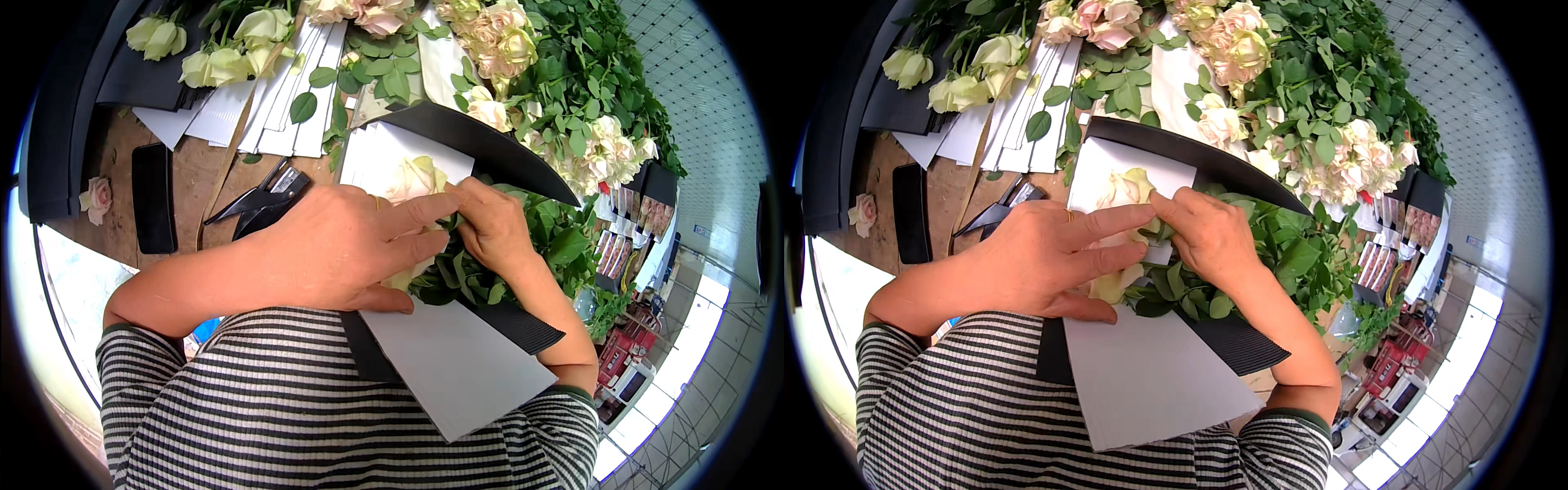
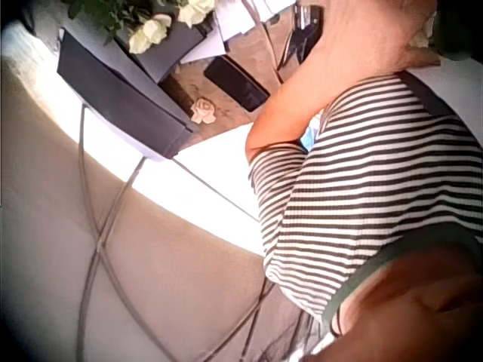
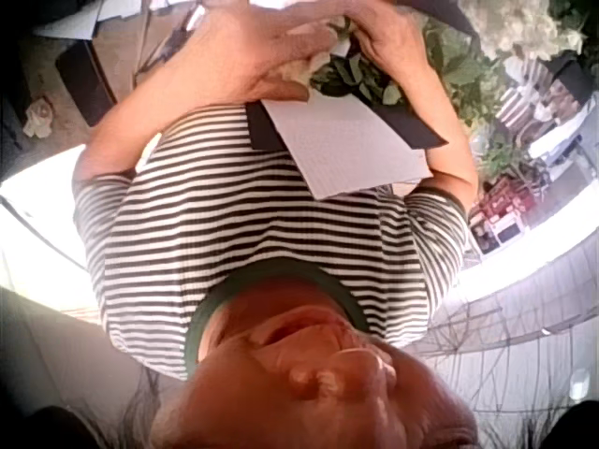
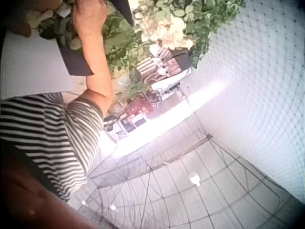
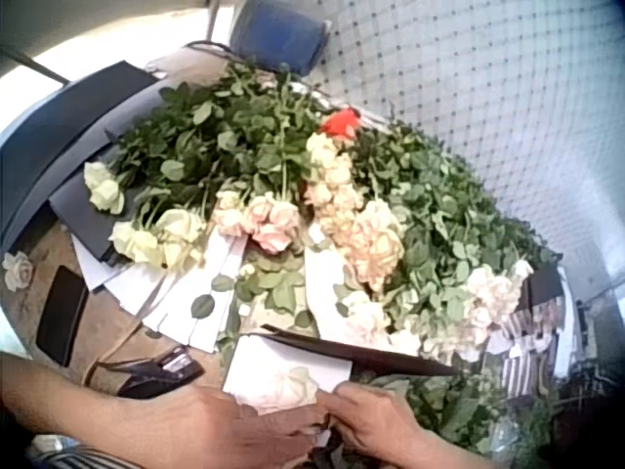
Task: The person arranges light-colored roses and greenery into a black rectangular box, folding white and black paper around the stems and securing the arrangement. The person then closes the box and places it on the table.
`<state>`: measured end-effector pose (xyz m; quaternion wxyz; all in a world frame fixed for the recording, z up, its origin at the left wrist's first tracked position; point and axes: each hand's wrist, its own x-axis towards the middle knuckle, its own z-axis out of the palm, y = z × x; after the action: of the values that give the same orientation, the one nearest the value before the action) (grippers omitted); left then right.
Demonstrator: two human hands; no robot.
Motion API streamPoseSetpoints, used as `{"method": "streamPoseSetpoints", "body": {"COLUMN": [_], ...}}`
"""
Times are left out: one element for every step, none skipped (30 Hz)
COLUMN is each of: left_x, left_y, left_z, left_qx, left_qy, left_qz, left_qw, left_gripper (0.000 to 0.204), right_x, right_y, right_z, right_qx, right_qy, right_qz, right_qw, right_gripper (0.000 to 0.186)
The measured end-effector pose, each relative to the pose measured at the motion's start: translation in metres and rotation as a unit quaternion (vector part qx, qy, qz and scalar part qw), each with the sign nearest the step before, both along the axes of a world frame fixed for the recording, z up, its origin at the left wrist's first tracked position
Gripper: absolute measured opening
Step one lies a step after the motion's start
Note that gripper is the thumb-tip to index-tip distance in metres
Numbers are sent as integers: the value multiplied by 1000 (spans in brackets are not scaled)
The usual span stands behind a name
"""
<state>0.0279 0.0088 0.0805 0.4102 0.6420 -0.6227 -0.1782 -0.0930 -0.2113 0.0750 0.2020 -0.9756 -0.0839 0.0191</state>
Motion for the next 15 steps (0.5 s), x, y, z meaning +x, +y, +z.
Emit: {"method": "streamPoseSetpoints", "body": {"left_x": [-2,-1,1,1,2,0,-2,-3,-6,-7,-8,-9,-9,-8,-8], "left_y": [-3,-7,-10,-12,-13,-12,-10,-9,-9,-10,-11,-12,-12,-14,-11], "left_z": [3,7,10,13,13,12,12,10,6,8,9,7,2,8,8], "left_qx": [33,65,105,112,109,111,119,124,108,116,106,92,86,92,103], "left_qy": [-23,-51,-80,-112,-119,-122,-131,-141,-137,-146,-151,-156,-153,-136,-136], "left_qz": [-3,-9,-23,-27,-24,-15,-8,-2,3,-1,-3,-5,-8,-17,-18], "left_qw": [999,997,991,987,987,986,984,982,985,982,983,983,984,986,985], "left_gripper": [61,62,61,62,63,64,64,65,65,66,67,68,69,62,64], "right_x": [0,0,2,2,10,15,22,29,30,31,33,20,12,8,6], "right_y": [1,1,2,0,-4,-14,-30,-53,-79,-106,-137,-159,-165,-166,-171], "right_z": [4,8,13,22,44,60,86,108,113,109,86,49,20,2,-5], "right_qx": [-25,-51,-60,-68,-94,-17,109,232,241,247,29,-175,-240,-330,-373], "right_qy": [21,40,45,52,91,29,45,59,23,-19,-54,-66,6,55,59], "right_qz": [9,12,19,26,58,59,37,14,-116,-245,-210,-158,-138,-118,-96], "right_qw": [999,998,997,996,990,998,992,971,963,937,976,970,961,935,921], "right_gripper": [45,45,45,45,45,34,28,22,18,14,19,24,27,25,22]}}
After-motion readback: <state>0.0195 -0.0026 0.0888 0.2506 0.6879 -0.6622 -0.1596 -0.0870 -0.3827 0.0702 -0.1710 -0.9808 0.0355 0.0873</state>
